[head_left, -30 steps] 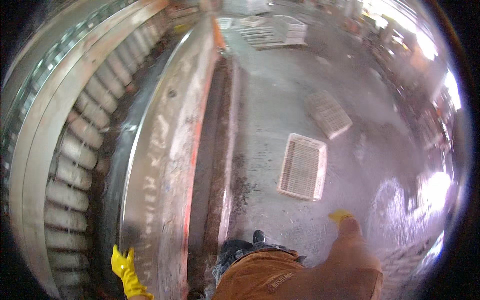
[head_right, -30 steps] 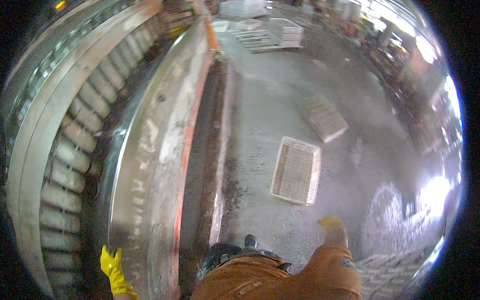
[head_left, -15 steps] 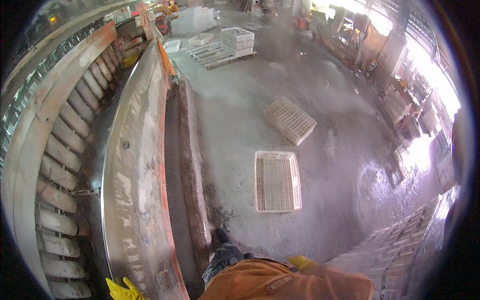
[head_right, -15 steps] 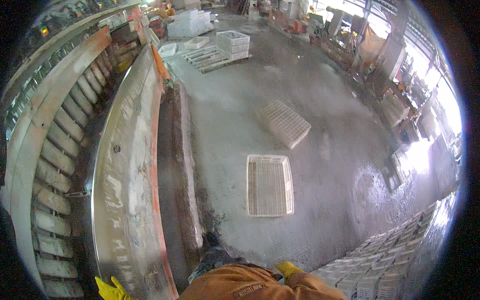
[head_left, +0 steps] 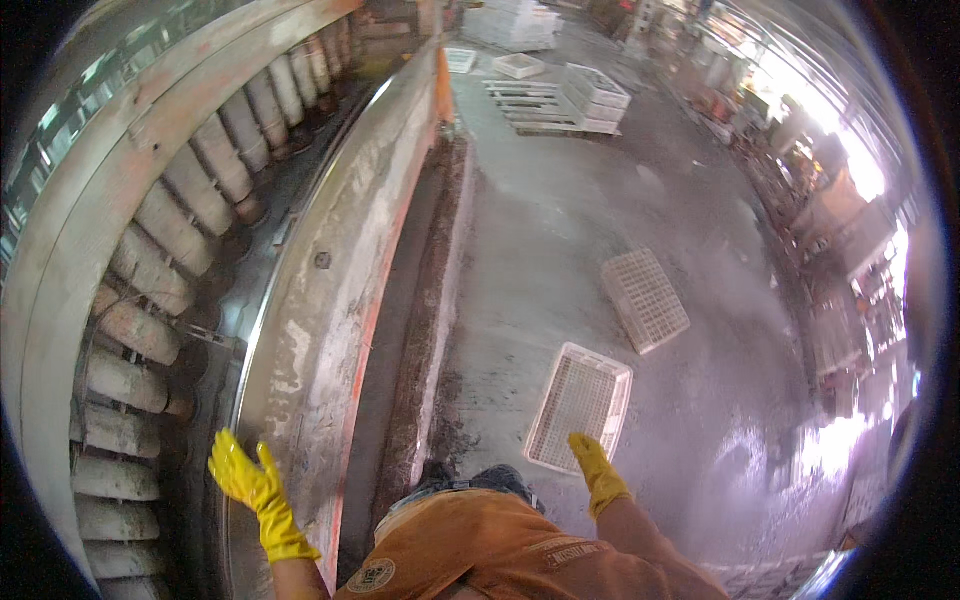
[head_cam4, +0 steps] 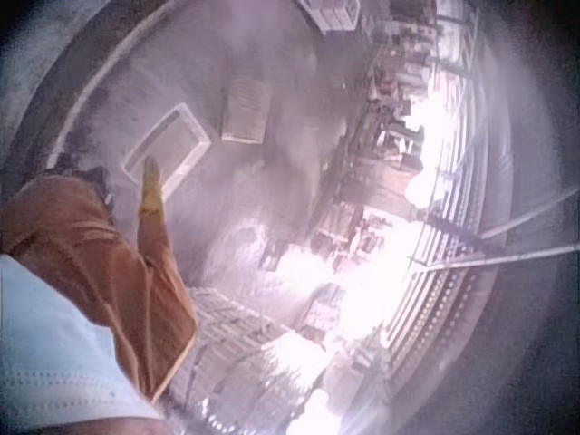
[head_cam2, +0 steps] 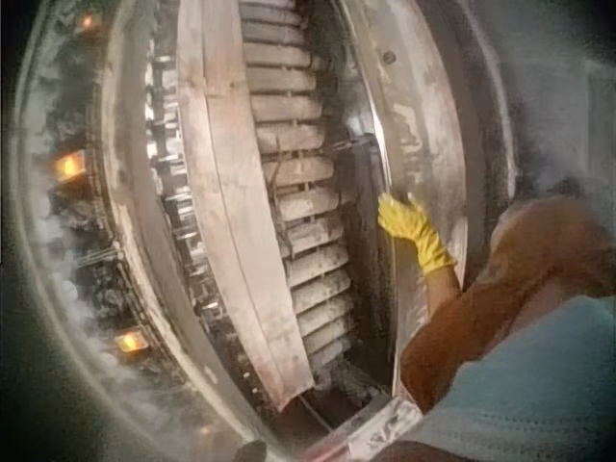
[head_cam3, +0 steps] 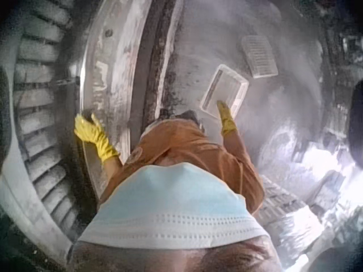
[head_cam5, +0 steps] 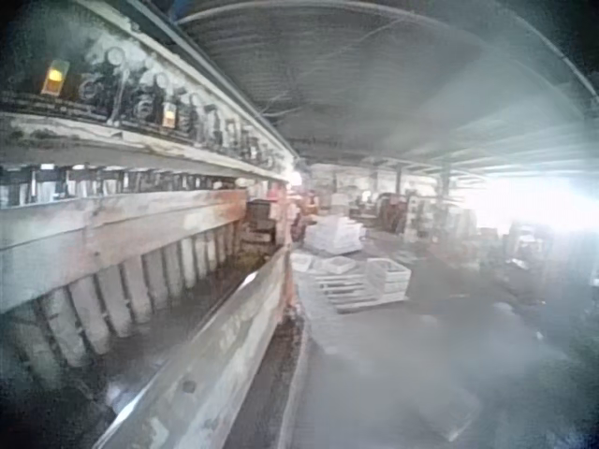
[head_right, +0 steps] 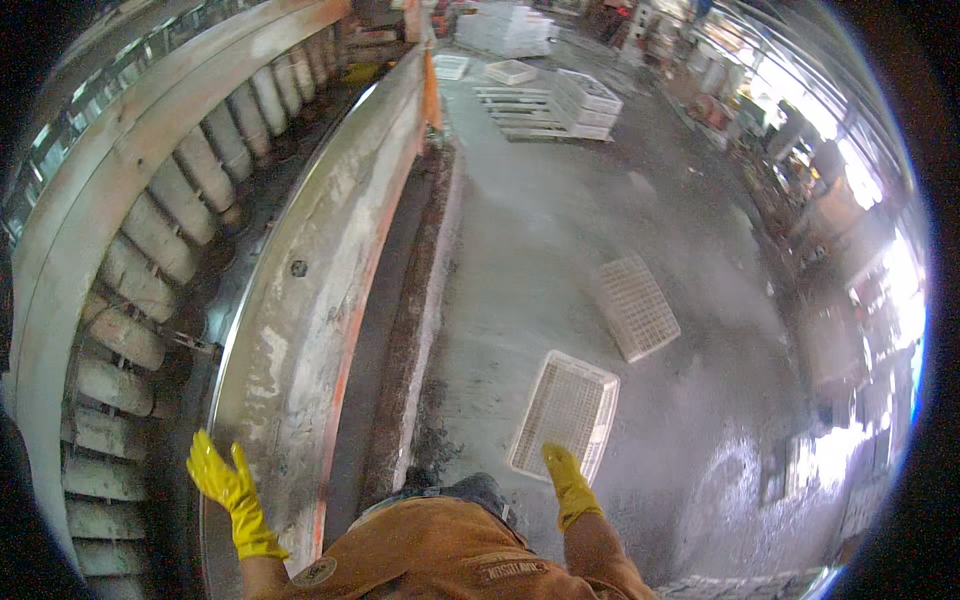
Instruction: The person lifts and positions a large metal sheet onto a curved industrial machine, adjusting its alignment with both hands. The person then picks up a white plastic basket and places it on a nearby surface.
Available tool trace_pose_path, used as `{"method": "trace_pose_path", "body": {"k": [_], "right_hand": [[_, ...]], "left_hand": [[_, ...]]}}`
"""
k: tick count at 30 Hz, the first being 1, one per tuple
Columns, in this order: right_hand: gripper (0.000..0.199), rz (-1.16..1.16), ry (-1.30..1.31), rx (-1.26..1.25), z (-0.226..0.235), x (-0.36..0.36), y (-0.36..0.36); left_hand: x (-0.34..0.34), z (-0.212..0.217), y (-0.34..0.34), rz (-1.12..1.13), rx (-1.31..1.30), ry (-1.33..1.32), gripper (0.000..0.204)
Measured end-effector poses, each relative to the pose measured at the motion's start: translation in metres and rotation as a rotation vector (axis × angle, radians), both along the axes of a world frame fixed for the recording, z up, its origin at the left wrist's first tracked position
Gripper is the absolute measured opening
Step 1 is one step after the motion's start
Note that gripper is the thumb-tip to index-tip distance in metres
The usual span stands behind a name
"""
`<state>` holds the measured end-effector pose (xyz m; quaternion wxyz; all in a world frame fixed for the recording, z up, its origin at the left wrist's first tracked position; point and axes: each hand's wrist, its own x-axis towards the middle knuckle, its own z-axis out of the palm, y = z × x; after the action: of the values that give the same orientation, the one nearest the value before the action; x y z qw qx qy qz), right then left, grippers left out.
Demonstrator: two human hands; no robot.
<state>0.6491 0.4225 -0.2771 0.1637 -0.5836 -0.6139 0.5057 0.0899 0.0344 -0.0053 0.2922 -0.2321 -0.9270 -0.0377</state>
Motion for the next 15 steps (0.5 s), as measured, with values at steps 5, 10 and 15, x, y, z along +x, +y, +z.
{"method": "trace_pose_path", "body": {"k": [5,10,15], "right_hand": [[0.053,0.108,-0.195,-0.575,-0.011,-0.002,-0.005],[0.047,0.306,-0.405,-0.580,-0.037,0.027,0.032],[0.041,0.261,-0.415,-0.580,-0.054,0.028,0.147]], "left_hand": [[-0.039,0.007,0.096,-0.072,0.046,-0.020,0.069],[-0.079,0.011,0.181,0.036,0.033,-0.042,0.073],[-0.116,-0.007,0.251,0.157,0.044,0.038,0.077]]}}
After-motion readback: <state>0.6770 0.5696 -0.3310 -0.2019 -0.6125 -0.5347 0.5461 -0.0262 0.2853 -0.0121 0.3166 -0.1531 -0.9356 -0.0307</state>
